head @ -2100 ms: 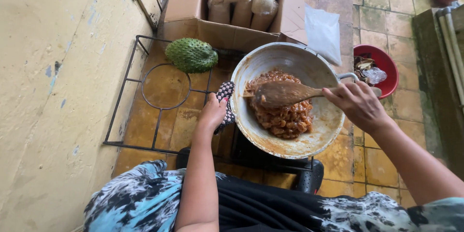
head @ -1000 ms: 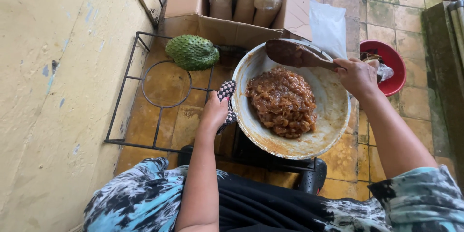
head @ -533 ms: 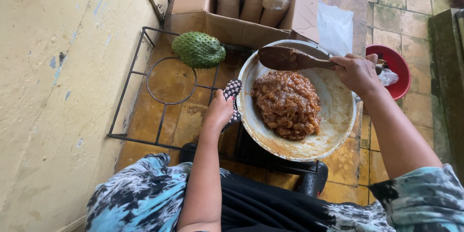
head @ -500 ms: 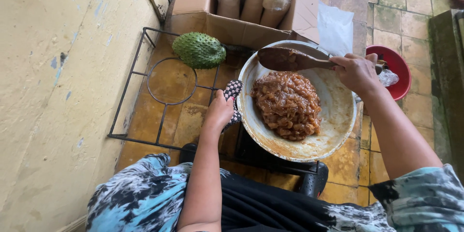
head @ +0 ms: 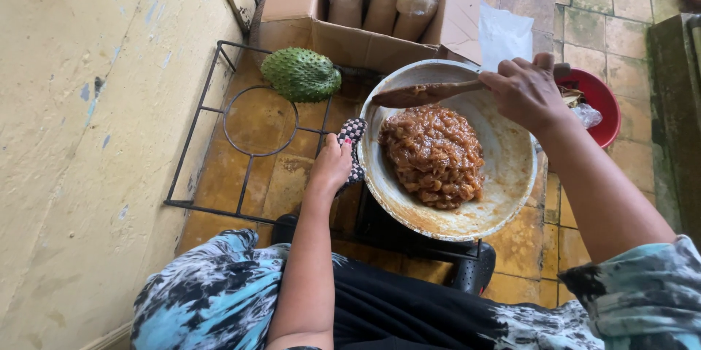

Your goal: Stirring a thick brown paste in a large pan on a floor-level stove using a wooden spatula

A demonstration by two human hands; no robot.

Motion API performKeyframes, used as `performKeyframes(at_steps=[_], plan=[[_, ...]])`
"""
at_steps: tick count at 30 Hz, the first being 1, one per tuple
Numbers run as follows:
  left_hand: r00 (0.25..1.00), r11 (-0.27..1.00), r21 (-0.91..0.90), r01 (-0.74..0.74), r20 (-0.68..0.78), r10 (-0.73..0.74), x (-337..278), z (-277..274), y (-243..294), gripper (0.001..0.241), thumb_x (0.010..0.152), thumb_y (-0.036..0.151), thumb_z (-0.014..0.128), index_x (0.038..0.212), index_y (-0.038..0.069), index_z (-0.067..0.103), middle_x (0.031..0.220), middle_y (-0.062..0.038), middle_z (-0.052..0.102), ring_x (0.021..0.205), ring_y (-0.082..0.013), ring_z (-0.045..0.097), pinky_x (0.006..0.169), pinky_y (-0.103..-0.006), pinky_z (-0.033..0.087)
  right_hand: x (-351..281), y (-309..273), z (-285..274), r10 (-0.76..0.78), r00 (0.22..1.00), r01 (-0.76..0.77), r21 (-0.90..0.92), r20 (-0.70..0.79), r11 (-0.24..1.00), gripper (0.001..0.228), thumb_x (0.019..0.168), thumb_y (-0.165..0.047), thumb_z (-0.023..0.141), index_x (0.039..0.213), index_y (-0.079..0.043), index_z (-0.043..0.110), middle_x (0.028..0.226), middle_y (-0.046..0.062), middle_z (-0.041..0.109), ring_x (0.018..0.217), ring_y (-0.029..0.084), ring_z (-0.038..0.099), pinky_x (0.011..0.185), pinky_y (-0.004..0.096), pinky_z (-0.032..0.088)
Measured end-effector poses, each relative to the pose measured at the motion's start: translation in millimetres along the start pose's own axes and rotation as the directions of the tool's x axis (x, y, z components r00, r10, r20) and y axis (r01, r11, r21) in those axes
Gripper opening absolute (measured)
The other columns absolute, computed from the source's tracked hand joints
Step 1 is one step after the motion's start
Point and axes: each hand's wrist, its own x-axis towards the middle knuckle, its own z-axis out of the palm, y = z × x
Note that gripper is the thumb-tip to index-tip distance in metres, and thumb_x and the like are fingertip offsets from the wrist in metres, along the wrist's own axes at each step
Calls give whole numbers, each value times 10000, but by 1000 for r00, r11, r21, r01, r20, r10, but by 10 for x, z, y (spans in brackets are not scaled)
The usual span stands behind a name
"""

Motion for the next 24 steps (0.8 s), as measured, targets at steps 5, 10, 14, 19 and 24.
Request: performKeyframes(at_steps=[5, 10, 14, 19, 24], plan=[[1000, 1000, -21, -12, -3, 12, -48, -6, 1, 509, 1003, 461, 256, 1283, 59, 394, 1222, -334, 623, 1243, -489, 570, 1041, -575, 442, 30, -313, -308, -92, 996, 91, -126, 2, 988, 121, 942, -267, 656, 1055, -302, 684, 868, -63, 629, 862, 153, 626, 886, 379, 320], [1000, 1000, -21, -17, -19, 16, 109, 89, -115, 514, 1008, 490, 256, 1270, 72, 400, 1238, -328, 622, 1251, -476, 571, 1045, -567, 445, -53, -639, -592, -312, 929, 251, -278, -200, 927, 85, 930, -218, 662, 906, -289, 621, 838, -65, 580, 851, 123, 566, 889, 370, 293], [999, 999, -44, -27, -47, 25, 106, 98, -144, 502, 1011, 476, 271, 1258, 64, 418, 1246, -329, 623, 1246, -472, 577, 1041, -565, 451, -406, -749, -724, -422, 879, 299, -433, -222, 850, 169, 862, -157, 746, 952, -250, 636, 917, 6, 579, 920, 192, 530, 852, 371, 317], [996, 990, -125, -63, -77, 53, 56, 92, -123, 452, 1018, 434, 299, 1226, 59, 441, 1263, -331, 617, 1253, -471, 567, 1047, -555, 448, -1177, -475, -656, -332, 916, 218, -414, -227, 884, 255, 931, -168, 666, 1166, -262, 630, 1108, 46, 542, 1067, 210, 520, 930, 391, 352], [991, 995, -98, -36, -131, 23, 182, 197, -163, 418, 1047, 378, 314, 1185, 13, 463, 1135, -226, 670, 962, -389, 666, 848, -528, 487, -1757, -290, -1009, -52, 997, 14, -556, -52, 831, 365, 1003, -306, 658, 1354, -404, 654, 1107, -102, 569, 1008, 122, 529, 922, 357, 388]])
